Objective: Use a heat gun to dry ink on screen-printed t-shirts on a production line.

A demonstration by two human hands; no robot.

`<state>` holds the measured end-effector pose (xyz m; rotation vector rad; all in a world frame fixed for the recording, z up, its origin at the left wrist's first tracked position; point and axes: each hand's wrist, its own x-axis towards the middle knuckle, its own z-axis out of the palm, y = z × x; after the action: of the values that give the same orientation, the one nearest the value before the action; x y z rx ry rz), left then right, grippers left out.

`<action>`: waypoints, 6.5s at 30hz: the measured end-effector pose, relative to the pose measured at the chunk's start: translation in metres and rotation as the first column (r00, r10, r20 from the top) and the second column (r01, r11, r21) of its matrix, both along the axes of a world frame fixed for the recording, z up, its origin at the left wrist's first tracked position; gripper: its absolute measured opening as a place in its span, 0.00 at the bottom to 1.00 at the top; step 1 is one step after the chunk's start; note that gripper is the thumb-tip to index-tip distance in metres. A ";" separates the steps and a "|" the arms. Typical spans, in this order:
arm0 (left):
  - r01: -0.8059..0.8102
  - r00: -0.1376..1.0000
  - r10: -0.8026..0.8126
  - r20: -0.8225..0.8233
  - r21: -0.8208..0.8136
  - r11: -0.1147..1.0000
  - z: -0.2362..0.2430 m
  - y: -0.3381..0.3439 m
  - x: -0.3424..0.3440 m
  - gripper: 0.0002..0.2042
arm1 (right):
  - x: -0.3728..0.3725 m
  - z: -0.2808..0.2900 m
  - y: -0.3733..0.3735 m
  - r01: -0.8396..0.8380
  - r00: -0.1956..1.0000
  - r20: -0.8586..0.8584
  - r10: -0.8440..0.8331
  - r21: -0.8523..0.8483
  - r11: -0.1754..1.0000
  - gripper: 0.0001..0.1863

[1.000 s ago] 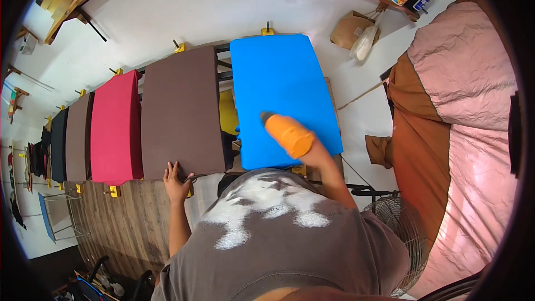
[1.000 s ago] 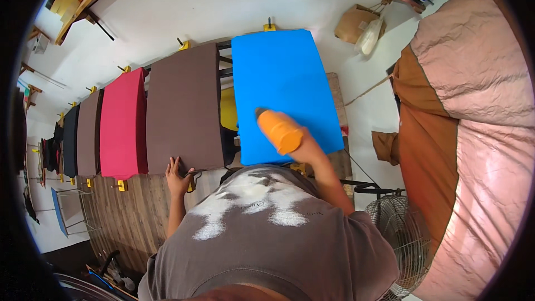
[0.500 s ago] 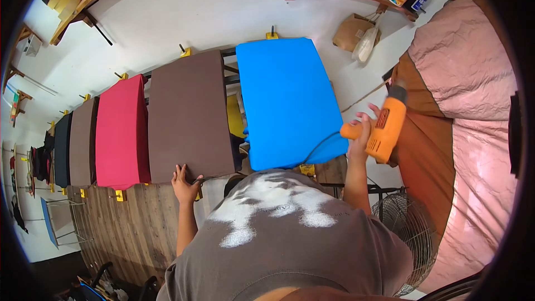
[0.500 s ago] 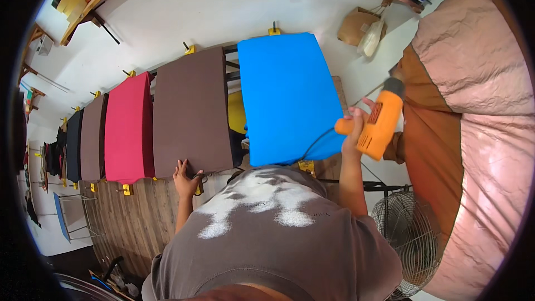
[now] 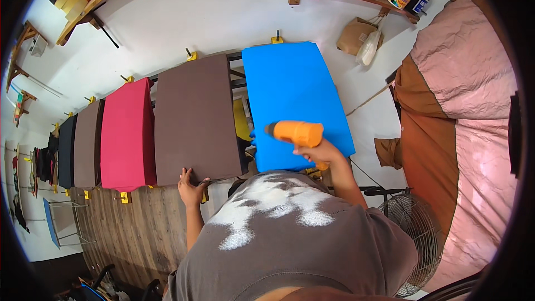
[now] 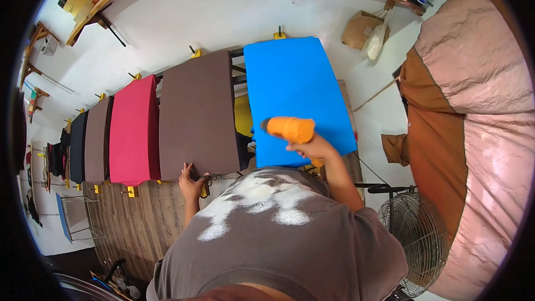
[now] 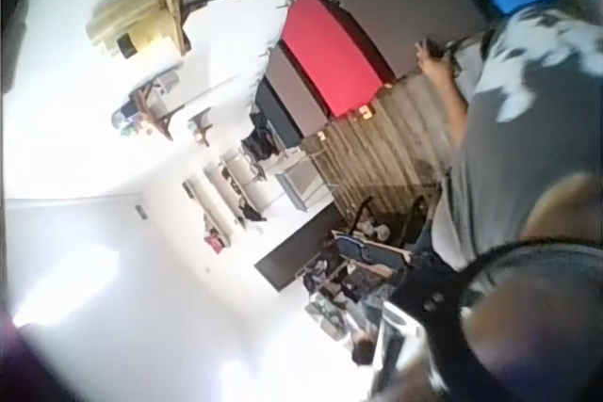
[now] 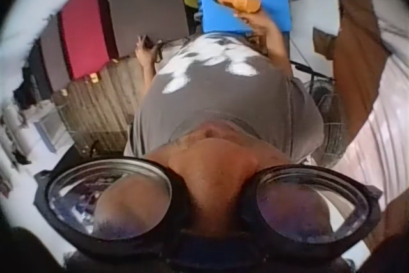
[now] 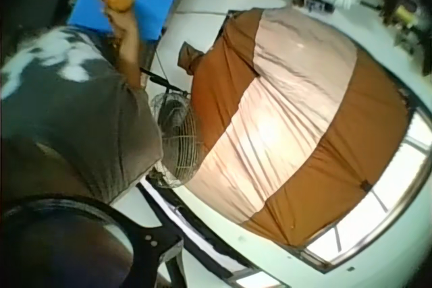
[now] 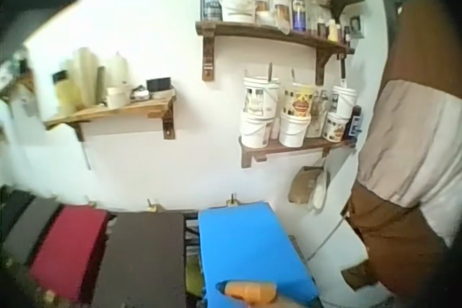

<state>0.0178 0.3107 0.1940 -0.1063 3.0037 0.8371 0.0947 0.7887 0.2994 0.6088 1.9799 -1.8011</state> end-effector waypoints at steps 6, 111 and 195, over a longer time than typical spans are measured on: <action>-0.016 1.000 0.016 -0.012 0.000 1.000 -0.003 -0.002 -0.001 0.43 | 0.007 0.001 0.054 0.630 0.707 -0.486 -0.514 0.104 0.769 0.12; -0.030 0.995 0.034 -0.090 0.049 0.998 -0.014 -0.003 0.003 0.38 | -0.046 -0.034 0.092 0.898 0.343 -0.430 -0.835 -0.110 0.425 0.25; -0.048 0.997 0.053 -0.049 0.096 0.994 -0.011 -0.001 -0.003 0.29 | -0.369 -0.078 0.019 0.471 0.691 -0.269 -0.671 -0.536 0.700 0.18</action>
<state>0.0150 0.3098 0.1832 -0.1613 3.0140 1.0013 -0.2739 0.8080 0.2212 0.7981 1.6187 -2.9178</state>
